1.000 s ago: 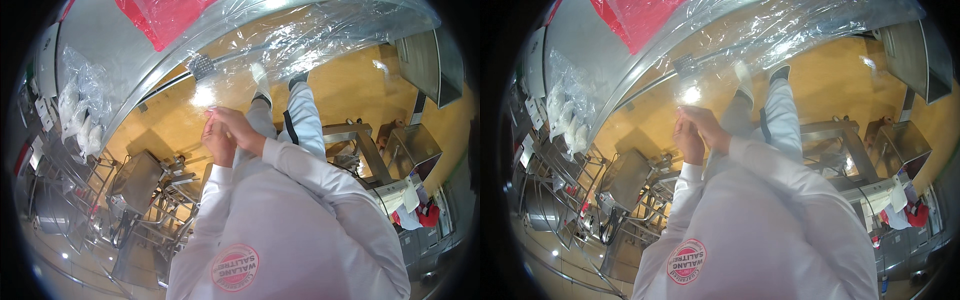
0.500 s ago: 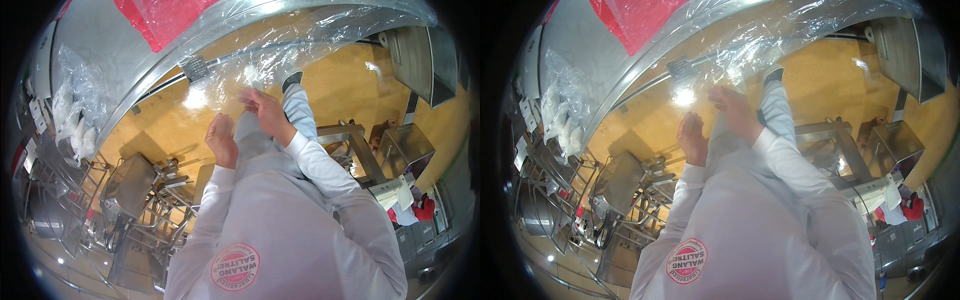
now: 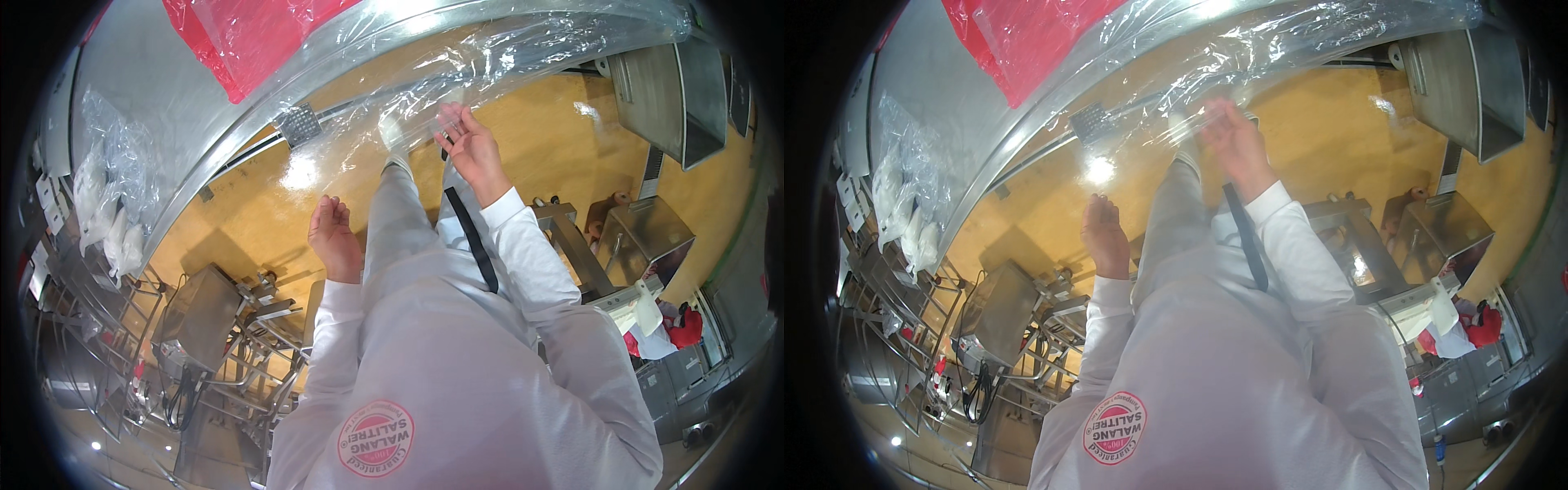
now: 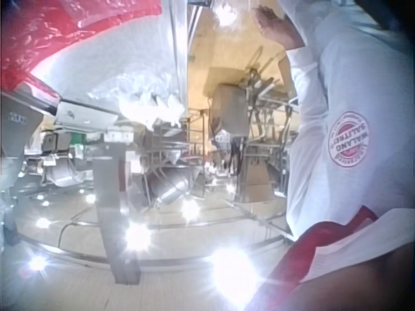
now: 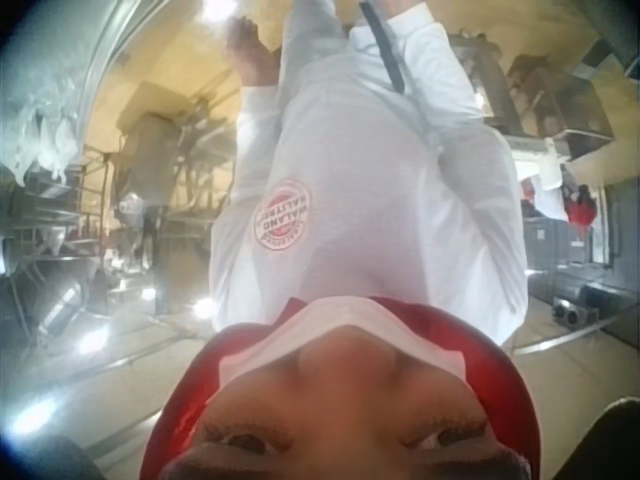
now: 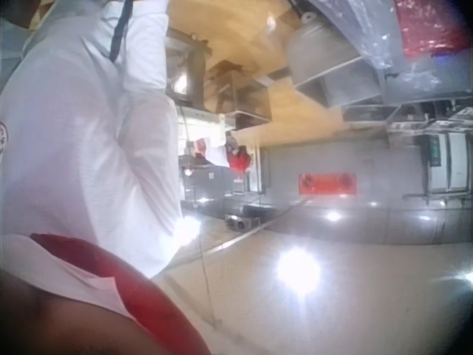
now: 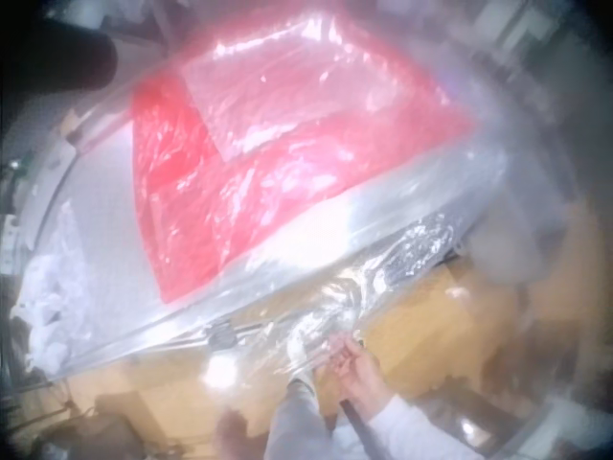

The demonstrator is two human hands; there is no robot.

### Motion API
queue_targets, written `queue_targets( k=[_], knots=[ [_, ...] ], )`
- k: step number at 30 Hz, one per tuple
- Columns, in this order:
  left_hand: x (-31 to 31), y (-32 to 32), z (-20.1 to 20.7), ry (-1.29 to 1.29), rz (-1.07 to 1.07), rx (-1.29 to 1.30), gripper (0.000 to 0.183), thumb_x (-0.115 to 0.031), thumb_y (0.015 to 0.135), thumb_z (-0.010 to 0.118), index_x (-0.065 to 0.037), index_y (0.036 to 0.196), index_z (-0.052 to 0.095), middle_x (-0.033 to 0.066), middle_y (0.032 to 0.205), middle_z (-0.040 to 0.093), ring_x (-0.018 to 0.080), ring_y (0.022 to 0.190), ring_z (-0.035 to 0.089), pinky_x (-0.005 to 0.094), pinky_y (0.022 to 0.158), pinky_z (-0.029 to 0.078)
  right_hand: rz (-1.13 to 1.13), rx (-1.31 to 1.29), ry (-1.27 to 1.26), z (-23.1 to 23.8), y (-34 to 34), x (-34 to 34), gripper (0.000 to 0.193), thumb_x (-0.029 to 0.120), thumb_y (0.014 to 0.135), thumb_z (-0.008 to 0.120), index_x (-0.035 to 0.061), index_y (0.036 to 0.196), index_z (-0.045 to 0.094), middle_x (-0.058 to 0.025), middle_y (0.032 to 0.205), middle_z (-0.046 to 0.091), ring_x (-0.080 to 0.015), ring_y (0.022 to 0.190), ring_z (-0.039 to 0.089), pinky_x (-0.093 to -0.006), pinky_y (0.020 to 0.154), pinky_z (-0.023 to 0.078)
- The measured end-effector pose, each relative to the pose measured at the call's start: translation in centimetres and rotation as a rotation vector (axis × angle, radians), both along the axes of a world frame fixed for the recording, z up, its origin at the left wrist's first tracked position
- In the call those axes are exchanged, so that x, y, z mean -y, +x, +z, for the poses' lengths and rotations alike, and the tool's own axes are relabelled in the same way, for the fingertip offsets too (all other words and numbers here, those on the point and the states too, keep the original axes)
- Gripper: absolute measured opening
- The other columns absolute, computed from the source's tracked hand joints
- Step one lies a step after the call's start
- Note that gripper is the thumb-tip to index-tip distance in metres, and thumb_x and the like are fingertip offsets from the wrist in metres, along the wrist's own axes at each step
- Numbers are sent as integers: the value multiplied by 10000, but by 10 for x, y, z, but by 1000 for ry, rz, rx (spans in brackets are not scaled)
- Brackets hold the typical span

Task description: The person wraps a large pink rectangular object on a stainless steel table using clear plastic wrap. They use scissors to cut the plastic film and smooth it over the object's surface, ensuring full coverage and a tight seal.

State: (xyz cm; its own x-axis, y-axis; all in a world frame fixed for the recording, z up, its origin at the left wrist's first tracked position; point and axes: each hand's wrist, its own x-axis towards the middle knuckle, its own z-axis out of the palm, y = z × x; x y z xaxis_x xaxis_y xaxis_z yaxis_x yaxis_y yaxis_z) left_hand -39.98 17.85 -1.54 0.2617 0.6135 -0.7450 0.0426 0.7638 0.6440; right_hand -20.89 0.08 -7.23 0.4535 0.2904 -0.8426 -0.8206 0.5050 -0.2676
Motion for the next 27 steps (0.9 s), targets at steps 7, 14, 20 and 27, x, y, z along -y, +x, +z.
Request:
queue_targets(
  k=[7,14,20,27],
  knots=[
    [45,25,-26,-622,128,533,308,-241,901,600,-56,1140,540,62,1154,547,198,1028,519,358,918,422,-94,-53,27,22,5,19,248,294,968,463,126,1143,514,-14,1166,555,-182,1111,503,-384,916,397],
    [153,149,-8,-188,-694,344,507,-400,952,472,-65,1325,394,68,1243,499,171,1146,473,318,966,385,-147,28,-132,29,4,23,281,260,974,457,59,1157,528,-36,1116,570,-157,1077,513,-292,897,421],
    [173,178,-44,-167,-512,319,438,-341,970,464,-41,1288,438,64,1159,554,137,982,550,277,851,445,-103,57,-72,42,38,42,275,251,964,484,44,1125,568,-22,1040,598,-119,913,537,-252,829,438],
    [164,183,-29,-6,-588,137,335,-291,973,458,-42,1195,489,62,1100,567,163,947,552,300,810,438,37,-3,-18,31,30,53,232,278,925,541,109,1070,605,56,871,560,-70,773,474,-245,701,382]
  ],
)
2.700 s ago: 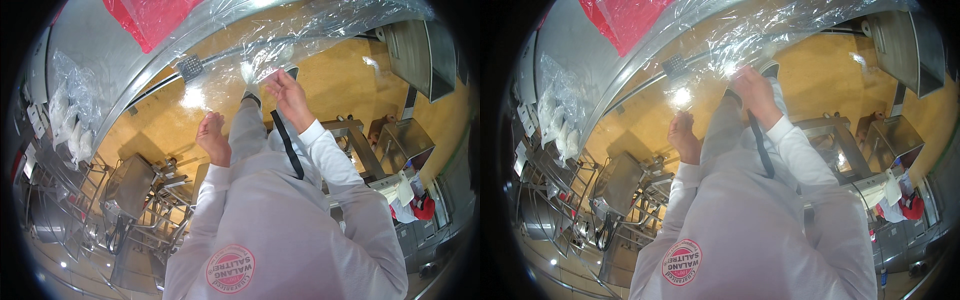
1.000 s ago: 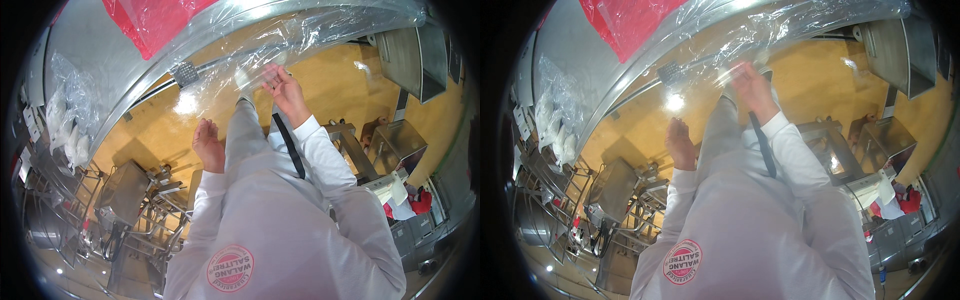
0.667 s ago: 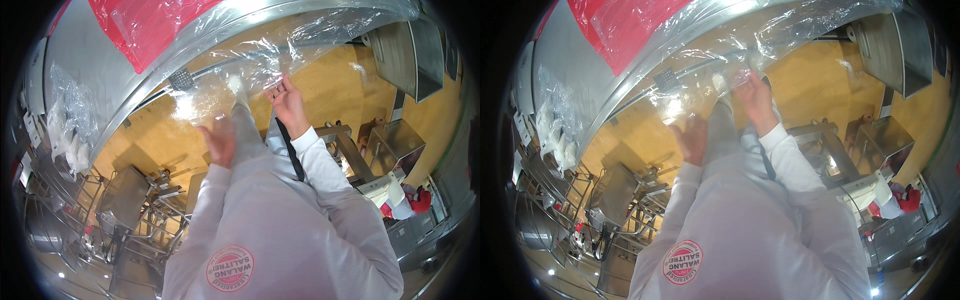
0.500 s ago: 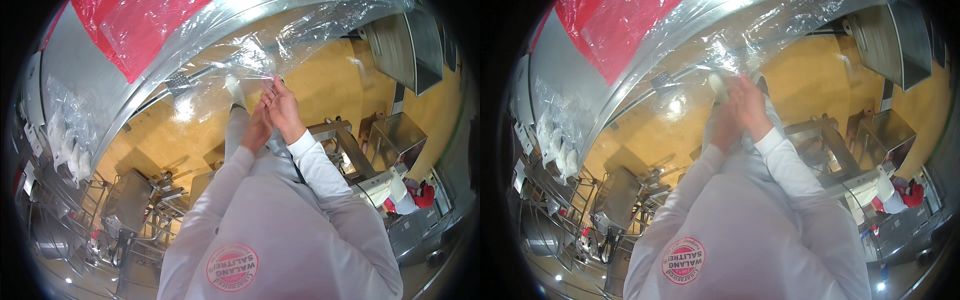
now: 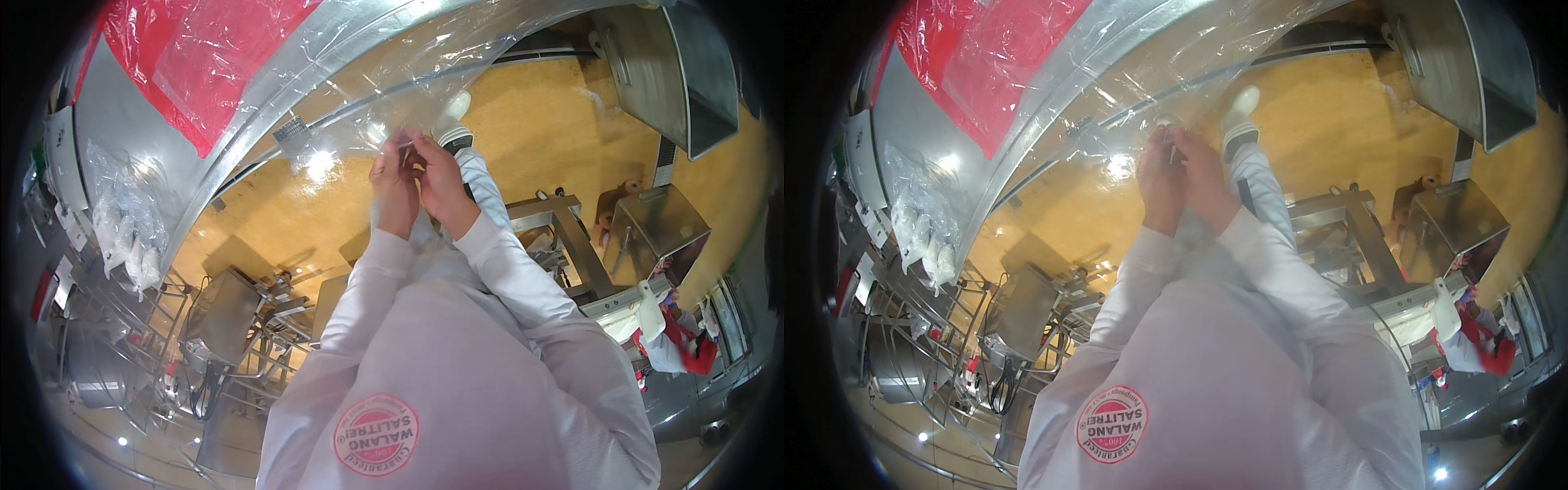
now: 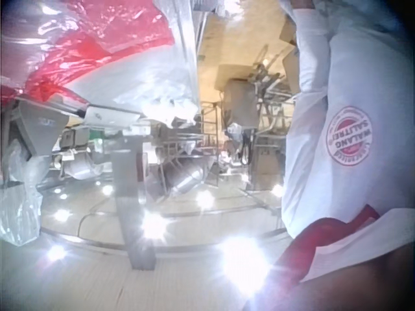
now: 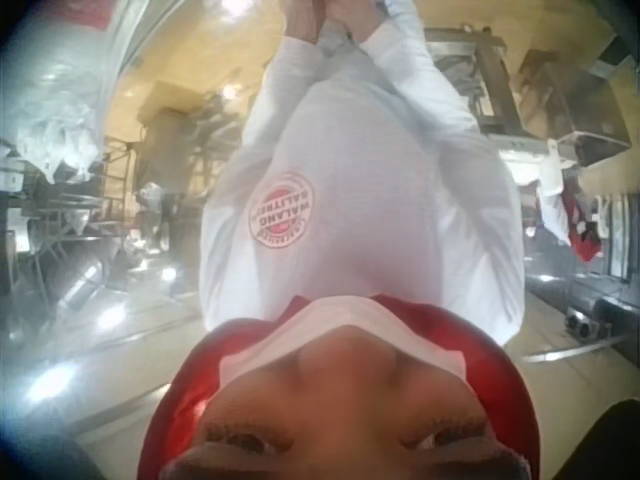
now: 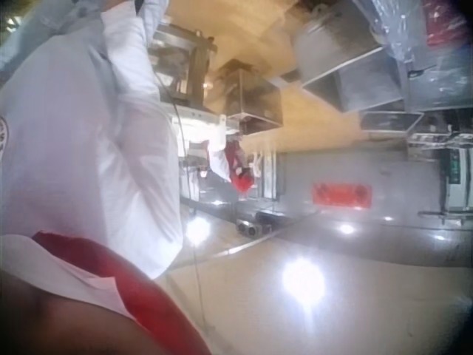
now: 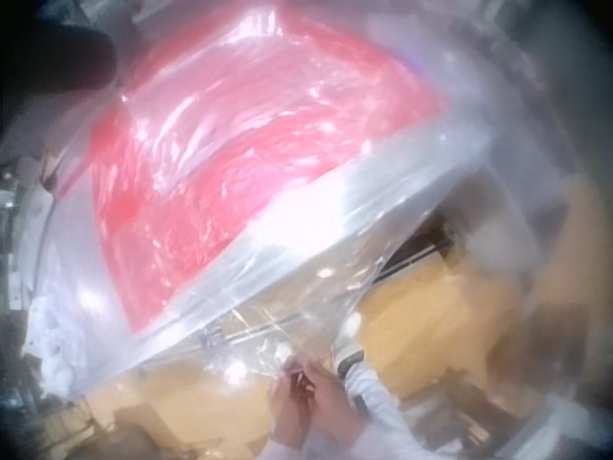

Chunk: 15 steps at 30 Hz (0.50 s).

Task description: The person wraps a large pink rectangular object on a stainless steel table using clear plastic wrap. They use scissors to cut the plastic film and smooth it over the object's surface, ensuring full coverage and a tight seal.

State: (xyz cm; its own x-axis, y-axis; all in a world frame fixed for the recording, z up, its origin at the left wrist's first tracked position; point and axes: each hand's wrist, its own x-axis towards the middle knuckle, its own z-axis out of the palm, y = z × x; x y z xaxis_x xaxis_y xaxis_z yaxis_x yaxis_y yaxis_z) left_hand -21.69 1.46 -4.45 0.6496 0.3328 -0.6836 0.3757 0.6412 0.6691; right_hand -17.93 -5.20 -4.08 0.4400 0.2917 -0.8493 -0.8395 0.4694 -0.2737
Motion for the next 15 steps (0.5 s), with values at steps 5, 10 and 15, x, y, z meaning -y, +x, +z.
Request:
queue_targets(
  k=[5,10,15],
  knots=[
    [5,5,11,-181,374,-79,318,-339,946,500,-86,1139,512,51,967,612,168,838,563,294,693,405,41,-29,0,3,4,-1,266,276,909,569,99,1104,612,66,843,545,-48,732,454,-219,666,364],
    [2,-4,-5,-448,364,124,329,-344,955,465,-89,1161,463,56,1000,586,191,908,529,323,761,387,105,35,-53,2,7,7,287,238,908,575,49,1119,619,26,867,563,-59,745,470,-220,679,381],
    [16,-6,-11,-423,388,71,287,-296,970,435,-64,1138,452,89,1040,567,212,1003,515,372,872,400,129,19,-30,0,10,14,306,193,902,577,-12,1127,602,-57,1045,612,-105,911,539,-250,785,442]
  ],
)
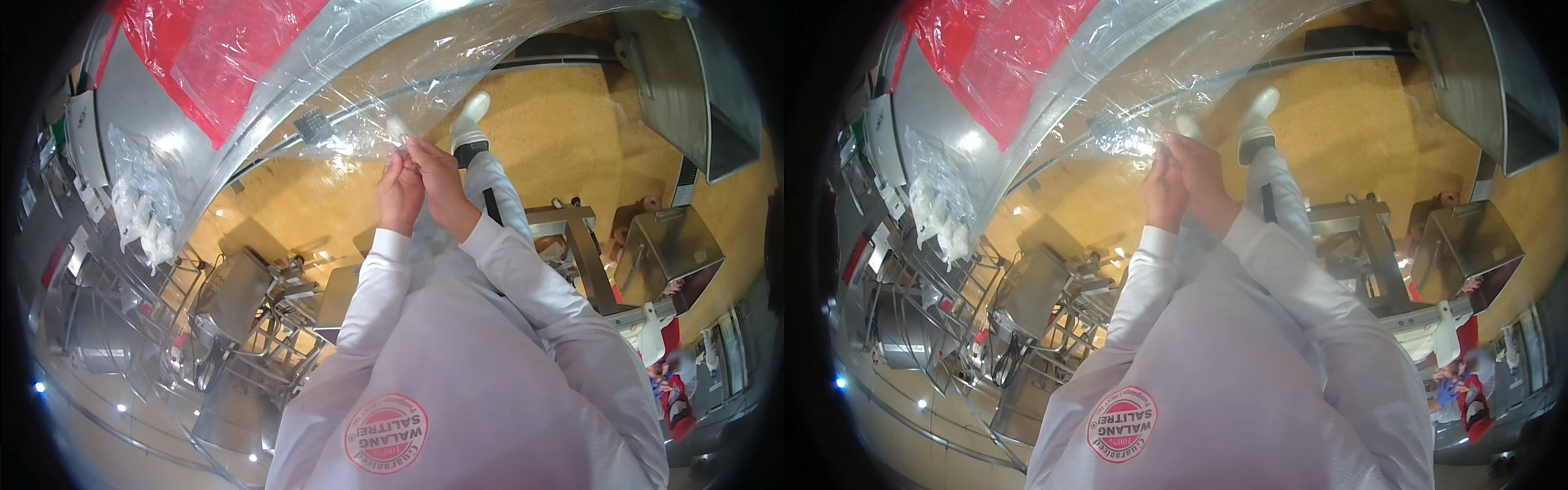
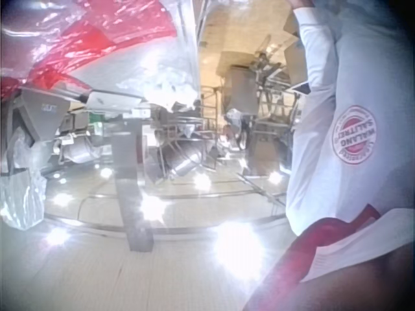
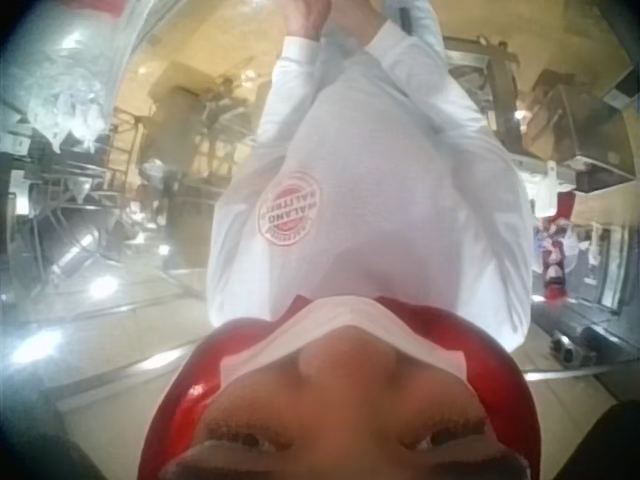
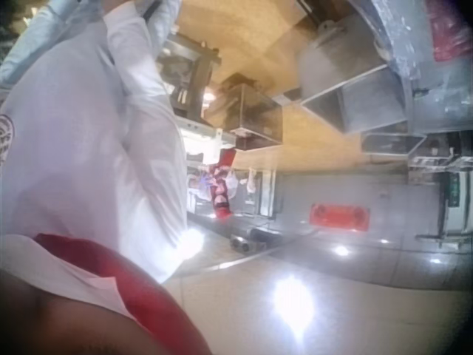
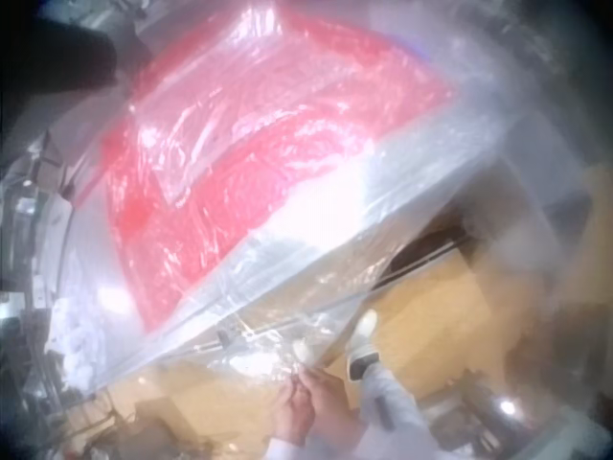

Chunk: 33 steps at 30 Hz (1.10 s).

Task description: The person wraps a large pink rectangular object on a stainless steel table using clear plastic wrap. They use scissors to cut the plastic film and smooth it over the object's surface, ensuring full coverage and a tight seal.

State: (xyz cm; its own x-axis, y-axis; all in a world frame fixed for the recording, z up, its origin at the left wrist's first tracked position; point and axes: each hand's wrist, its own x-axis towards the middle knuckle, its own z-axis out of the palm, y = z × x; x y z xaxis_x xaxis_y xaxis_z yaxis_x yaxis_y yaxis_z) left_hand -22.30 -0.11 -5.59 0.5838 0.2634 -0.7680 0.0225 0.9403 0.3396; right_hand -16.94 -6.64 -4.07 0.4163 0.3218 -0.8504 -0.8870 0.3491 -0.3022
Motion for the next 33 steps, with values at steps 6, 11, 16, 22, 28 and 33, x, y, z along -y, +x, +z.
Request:
queue_targets(
  k=[6,11,16,22,28,33],
  knots=[
    [2,-11,-14,73,84,-97,131,-131,930,535,-49,1020,488,95,994,583,212,1018,552,354,930,431,91,-8,-42,-3,-1,4,304,280,902,588,95,1139,630,83,848,543,-19,699,416,-197,633,324],
    [-1,-19,-9,206,63,-155,93,-103,897,592,-62,941,522,49,914,601,186,896,604,309,866,483,34,-66,-10,-10,5,3,315,318,886,590,154,1154,613,108,808,461,-45,708,373,-211,645,299],
    [2,3,24,199,62,-182,110,-164,927,555,-93,856,509,-13,809,470,131,833,470,290,811,394,-96,-260,22,-15,23,1,291,323,884,594,174,1133,615,99,801,446,-68,721,370,-236,650,310],
    [-4,-9,19,184,47,-115,65,-132,907,582,-94,877,538,-12,849,513,137,899,506,292,891,403,-143,-220,99,-23,41,11,243,337,887,597,183,1072,624,92,780,468,-86,709,393,-265,645,328],
    [-4,-4,33,198,55,-179,60,-132,905,585,-93,877,549,-7,866,533,139,921,520,289,943,402,-178,-255,20,-32,63,20,208,335,887,599,180,1024,621,91,793,490,-95,702,417,-271,652,336],
    [-4,-11,32,209,56,-140,55,-132,905,586,-94,890,549,-4,872,540,140,926,526,301,955,407,-277,-179,86,-35,78,35,295,400,918,537,169,1099,568,82,845,503,-95,745,450,-284,676,349]
  ],
)
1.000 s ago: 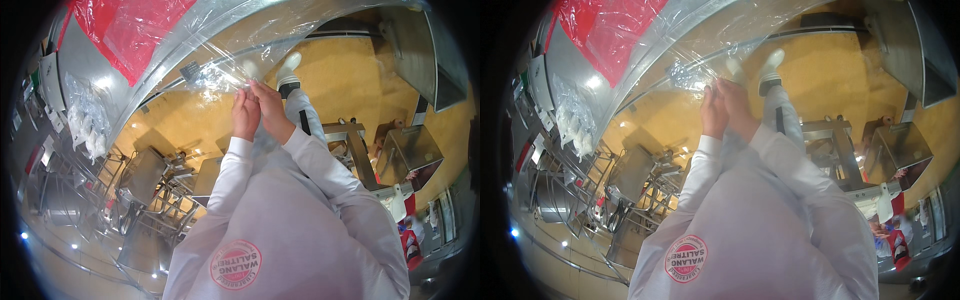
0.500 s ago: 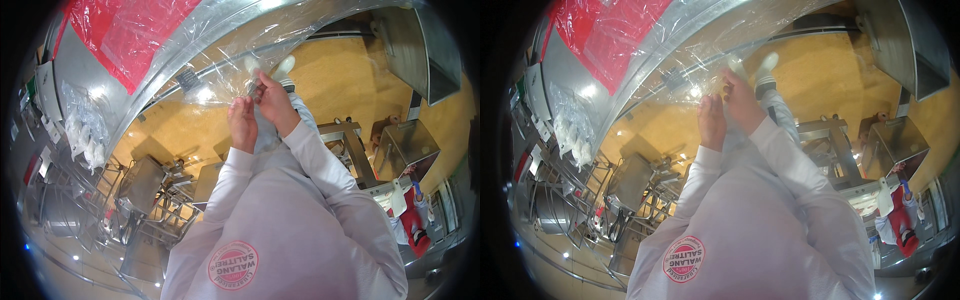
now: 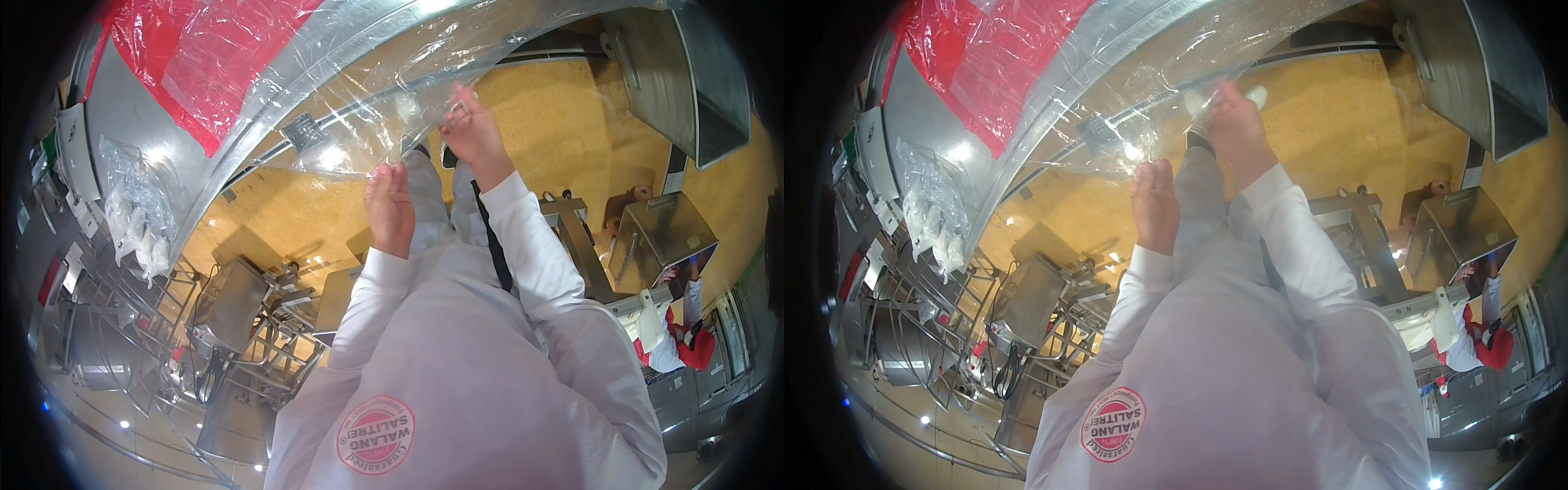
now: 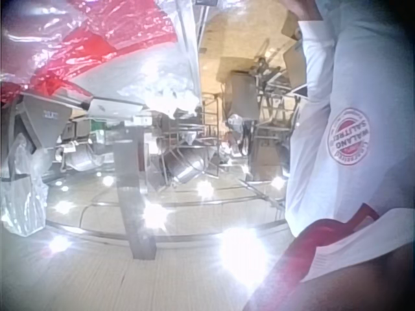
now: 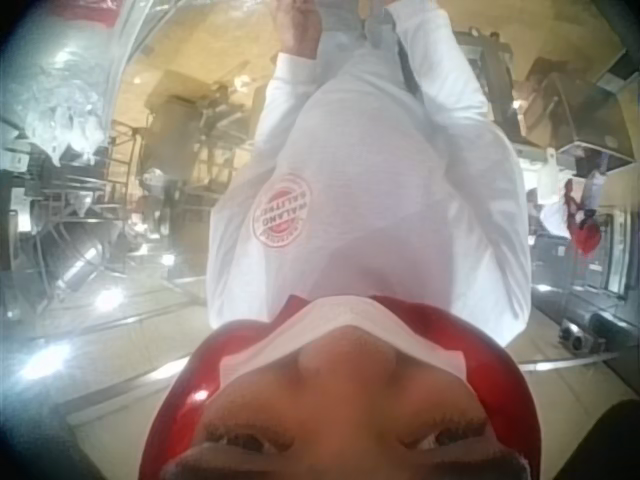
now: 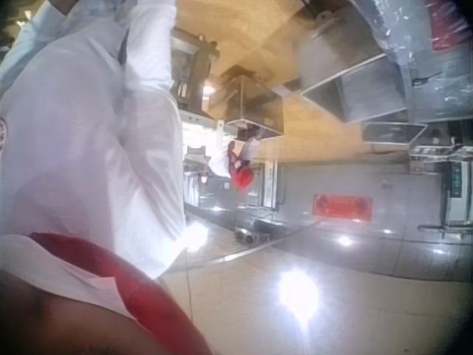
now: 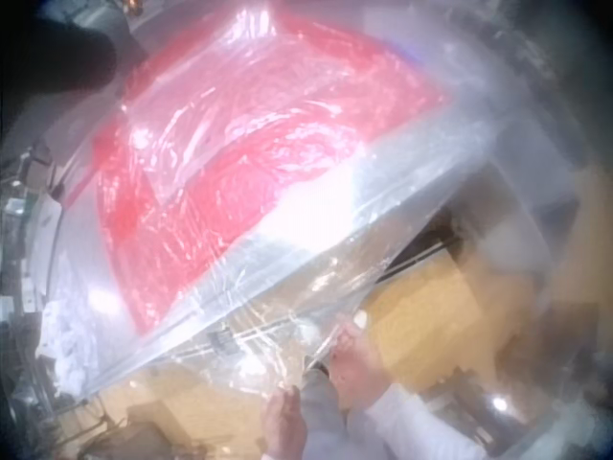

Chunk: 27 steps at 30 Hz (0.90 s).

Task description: The person wraps a large pink rectangular object on a stainless steel table using clear plastic wrap. They use scissors to cut the plastic film and smooth it over the object's surface, ensuring full coverage and a tight seal.

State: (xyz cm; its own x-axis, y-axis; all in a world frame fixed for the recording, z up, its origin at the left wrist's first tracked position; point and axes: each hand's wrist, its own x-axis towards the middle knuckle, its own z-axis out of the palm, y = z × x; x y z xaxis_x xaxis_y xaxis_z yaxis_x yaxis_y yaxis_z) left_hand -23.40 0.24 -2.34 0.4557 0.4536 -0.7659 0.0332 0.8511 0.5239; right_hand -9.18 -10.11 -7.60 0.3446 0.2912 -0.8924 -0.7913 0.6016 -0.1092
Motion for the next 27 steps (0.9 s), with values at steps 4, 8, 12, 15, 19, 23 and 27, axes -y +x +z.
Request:
queue_targets(
  k=[4,8,12,15,19,23,27],
  knots=[
    [-1,-1,2,-41,48,-9,58,-110,892,602,-79,901,554,13,868,581,151,883,572,315,934,447,152,279,65,-27,-32,23,423,486,949,419,139,1165,530,35,940,540,-112,874,495,-321,779,381],
    [-2,-4,-1,-50,43,-9,76,-99,885,609,-67,924,552,32,889,602,163,873,595,331,918,469,580,469,141,7,-79,-6,498,483,964,384,61,1189,523,-27,1067,569,-135,1015,509,-359,890,388],
    [-1,6,16,10,6,-84,99,-105,904,579,-54,971,526,30,936,557,174,943,554,346,972,428,646,549,270,17,-79,-29,503,442,975,391,17,1212,518,-56,1143,571,-144,1069,510,-345,922,399],
    [-3,-2,8,58,77,-129,81,-88,894,596,-59,948,543,45,934,583,184,894,584,337,916,468,609,628,187,-17,-78,-23,512,425,986,368,0,1239,500,-67,1185,563,-146,1098,507,-332,923,405],
    [-4,-2,13,84,121,-177,76,-89,890,602,-57,934,548,43,928,585,184,887,577,331,920,466,577,552,81,-8,-50,-8,554,435,998,297,-13,1279,463,-84,1245,543,-159,1143,496,-323,928,406],
    [-6,-5,9,72,115,-109,68,-97,884,614,-59,901,560,48,921,594,185,890,571,332,926,461,512,461,94,-3,-16,18,598,457,998,212,-7,1331,391,-97,1295,514,-196,1178,481,-336,938,395],
    [-7,-6,9,56,139,-99,64,-95,877,621,-57,889,570,52,907,600,184,890,572,341,955,447,466,447,111,-20,16,47,636,482,992,148,7,1370,338,-104,1335,487,-231,1203,469,-360,949,383]
  ],
)
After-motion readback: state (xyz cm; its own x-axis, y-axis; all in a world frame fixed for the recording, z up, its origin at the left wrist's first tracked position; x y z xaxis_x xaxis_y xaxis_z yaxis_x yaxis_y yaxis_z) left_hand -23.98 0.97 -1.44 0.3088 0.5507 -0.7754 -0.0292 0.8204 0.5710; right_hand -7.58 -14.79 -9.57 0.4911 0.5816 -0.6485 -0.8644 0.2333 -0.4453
